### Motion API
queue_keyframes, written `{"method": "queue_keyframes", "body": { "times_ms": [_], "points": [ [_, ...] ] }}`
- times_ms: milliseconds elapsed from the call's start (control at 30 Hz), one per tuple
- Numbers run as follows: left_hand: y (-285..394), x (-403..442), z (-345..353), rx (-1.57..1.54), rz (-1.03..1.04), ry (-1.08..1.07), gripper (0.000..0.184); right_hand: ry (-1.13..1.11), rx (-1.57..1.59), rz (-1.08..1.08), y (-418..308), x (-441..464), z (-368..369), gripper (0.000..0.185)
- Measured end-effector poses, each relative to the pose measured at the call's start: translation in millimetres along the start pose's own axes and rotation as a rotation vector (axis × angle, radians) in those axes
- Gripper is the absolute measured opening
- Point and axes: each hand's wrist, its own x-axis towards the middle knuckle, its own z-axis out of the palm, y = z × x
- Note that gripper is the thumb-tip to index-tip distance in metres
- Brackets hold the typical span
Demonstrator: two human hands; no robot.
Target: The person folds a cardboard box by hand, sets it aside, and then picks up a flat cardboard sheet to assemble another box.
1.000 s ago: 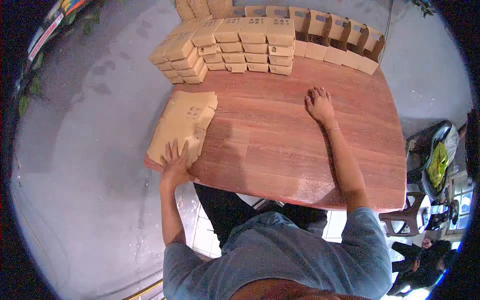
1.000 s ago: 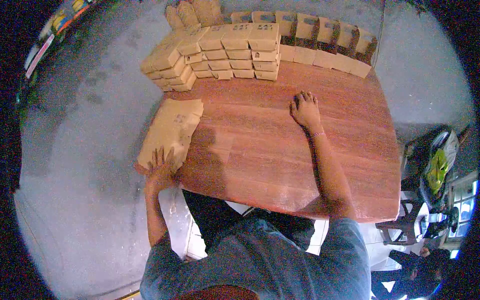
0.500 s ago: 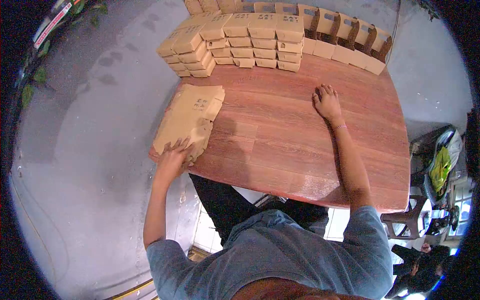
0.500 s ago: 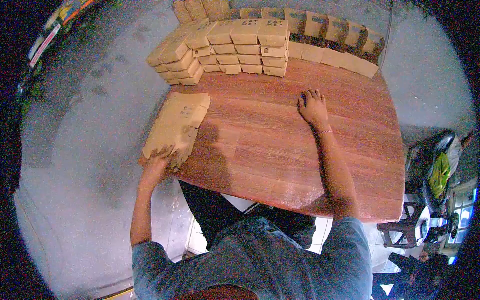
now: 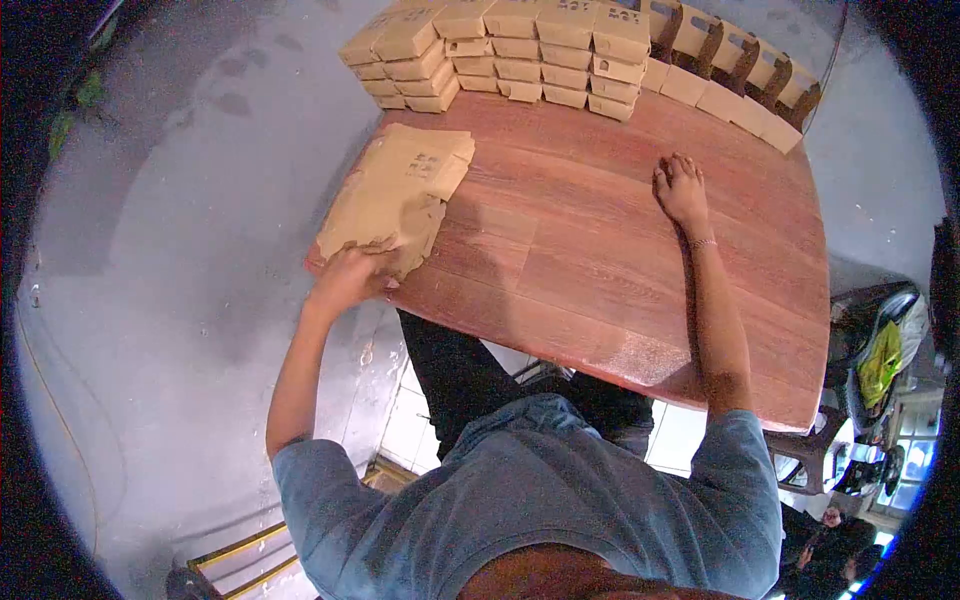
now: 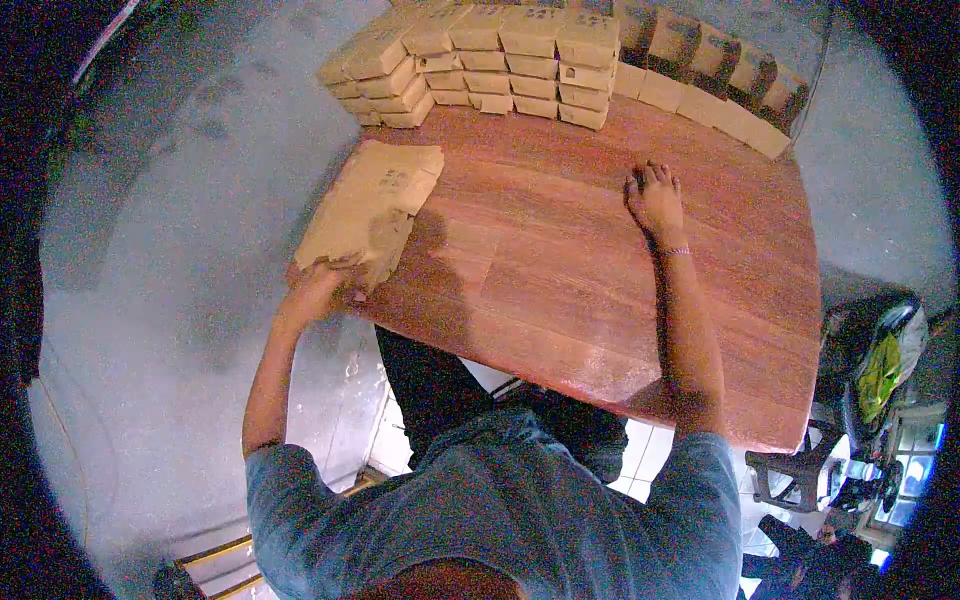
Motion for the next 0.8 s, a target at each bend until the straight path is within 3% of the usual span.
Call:
{"method": "queue_keyframes", "body": {
  "times_ms": [67, 133, 267, 333, 433, 567, 633, 800],
  "points": [
    [8.8, -2.7, -4.5, 0.045, -0.01, 0.018, 0.046, -0.044, 0.0, 0.018, -1.4, 0.7, -4.9, 0.04],
    [7.2, -5.8, 8.9, 0.066, 0.149, 0.29, 0.024, -0.038, -0.026, 0.01, -0.1, 0.9, -2.0, 0.041],
    [-8.4, -7.8, 56.3, 0.012, 0.099, 0.465, 0.019, -0.062, -0.068, 0.011, 1.0, 1.4, -0.7, 0.043],
    [-8.8, -7.7, 65.8, 0.015, 0.085, 0.711, 0.017, -0.083, -0.066, 0.043, 3.4, 3.5, 4.1, 0.044],
    [-8.0, -6.9, 58.7, 0.087, 0.117, 0.825, 0.019, -0.113, -0.058, 0.066, -0.9, 2.8, -3.2, 0.045],
    [-0.3, -9.2, 35.9, 0.138, 0.134, 0.872, 0.021, -0.081, -0.038, 0.039, -1.9, 3.3, -1.9, 0.042],
    [-4.6, -9.4, 32.1, 0.008, 0.216, 0.639, 0.018, -0.074, -0.041, 0.042, -2.2, 2.6, -1.3, 0.041],
    [-8.8, -6.5, 29.1, -0.082, 0.22, 0.492, 0.018, -0.043, -0.039, 0.029, -2.6, 0.3, -2.0, 0.04]
  ]
}}
